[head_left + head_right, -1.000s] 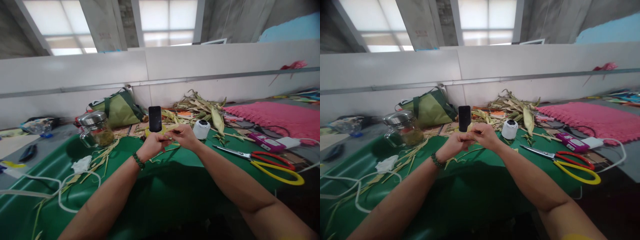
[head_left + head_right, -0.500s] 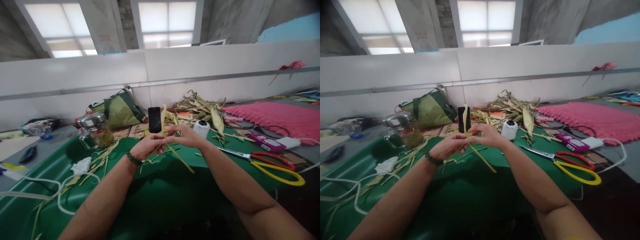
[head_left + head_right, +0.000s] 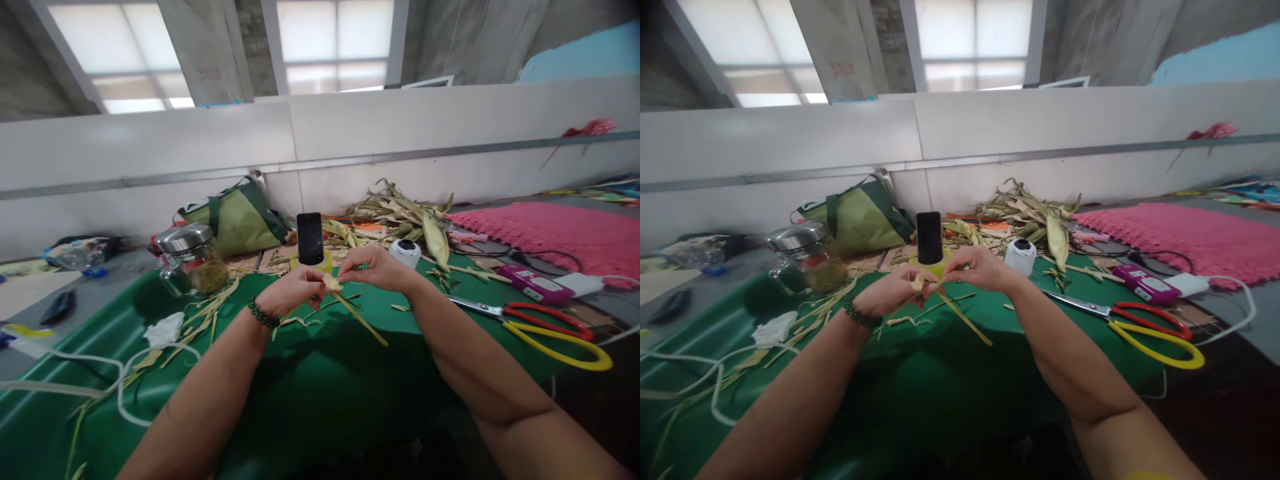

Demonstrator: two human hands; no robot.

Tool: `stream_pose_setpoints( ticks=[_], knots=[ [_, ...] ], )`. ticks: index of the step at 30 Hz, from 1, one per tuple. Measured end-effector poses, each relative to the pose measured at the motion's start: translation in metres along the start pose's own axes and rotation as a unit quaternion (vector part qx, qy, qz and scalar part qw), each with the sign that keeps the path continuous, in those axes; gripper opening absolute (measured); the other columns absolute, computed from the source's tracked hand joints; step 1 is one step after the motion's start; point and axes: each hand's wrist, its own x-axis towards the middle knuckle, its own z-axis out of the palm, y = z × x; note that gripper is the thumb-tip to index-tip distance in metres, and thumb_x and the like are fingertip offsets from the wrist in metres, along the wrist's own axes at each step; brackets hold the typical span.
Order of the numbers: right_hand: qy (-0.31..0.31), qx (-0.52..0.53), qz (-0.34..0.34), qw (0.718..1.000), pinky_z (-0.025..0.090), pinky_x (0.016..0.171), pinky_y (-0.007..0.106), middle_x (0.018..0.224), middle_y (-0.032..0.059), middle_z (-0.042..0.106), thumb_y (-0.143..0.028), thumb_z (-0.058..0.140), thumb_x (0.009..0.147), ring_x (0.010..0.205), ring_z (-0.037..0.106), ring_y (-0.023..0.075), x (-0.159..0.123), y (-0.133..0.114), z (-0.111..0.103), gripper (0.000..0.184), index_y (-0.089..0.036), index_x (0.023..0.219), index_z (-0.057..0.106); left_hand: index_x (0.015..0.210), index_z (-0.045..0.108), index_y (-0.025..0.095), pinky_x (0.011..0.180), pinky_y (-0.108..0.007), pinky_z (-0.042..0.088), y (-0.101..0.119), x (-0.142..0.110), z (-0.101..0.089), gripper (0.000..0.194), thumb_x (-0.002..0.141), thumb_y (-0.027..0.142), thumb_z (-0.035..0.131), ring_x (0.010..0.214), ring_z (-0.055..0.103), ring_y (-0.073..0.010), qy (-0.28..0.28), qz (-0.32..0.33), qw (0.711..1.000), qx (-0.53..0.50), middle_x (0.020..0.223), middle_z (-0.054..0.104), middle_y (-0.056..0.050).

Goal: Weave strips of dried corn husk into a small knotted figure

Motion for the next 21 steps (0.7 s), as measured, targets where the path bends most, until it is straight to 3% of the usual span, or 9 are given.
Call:
stream_pose_setpoints(
  ticks=[6,10,17,21],
  knots=[
    [0.006,-0.015,-0.013,1.0,0.045,0.063,0.024,0.07,0.0022,0.069,-0.035,0.066,0.08,0.065,0.059,0.0126,0.002,0.001,0.003,0.018,-0.019,0.074,0.072,0.07,0.072,0.013,0.046,-0.019,0.044,-0.002,0.0,0.0,0.027,0.065,0.039,0.073,0.048,0.043,-0.0071,-0.006,0.017,1.0,0.015,0.049,0.046,0.004],
    [0.0,-0.036,-0.024,0.999,0.044,0.066,0.025,0.071,0.0023,0.069,-0.037,0.064,0.082,0.067,0.059,0.0129,0.001,0.002,0.001,0.02,-0.019,0.075,0.072,0.066,0.07,0.013,0.045,-0.018,0.043,-0.002,0.001,0.0,0.026,0.06,0.037,0.075,0.048,0.044,-0.007,-0.009,0.001,1.0,0.018,0.05,0.046,0.004],
    [0.004,-0.05,-0.042,0.998,0.044,0.067,0.027,0.072,0.0032,0.07,-0.038,0.063,0.084,0.067,0.058,0.0138,0.004,0.009,0.007,0.023,-0.019,0.075,0.072,0.066,0.071,0.012,0.046,-0.019,0.044,-0.003,0.0,0.001,0.027,0.065,0.038,0.074,0.045,0.049,-0.0073,-0.026,-0.014,1.0,0.004,0.05,0.051,0.003],
    [0.047,-0.081,-0.06,0.994,0.044,0.074,0.031,0.07,0.0019,0.07,-0.041,0.062,0.084,0.066,0.058,0.0145,0.006,0.016,0.011,0.024,-0.021,0.073,0.071,0.065,0.07,0.013,0.049,-0.021,0.047,-0.003,0.0,0.001,0.024,0.061,0.034,0.079,0.045,0.055,-0.0094,-0.02,-0.035,0.999,-0.013,0.05,0.058,0.002]
  ],
)
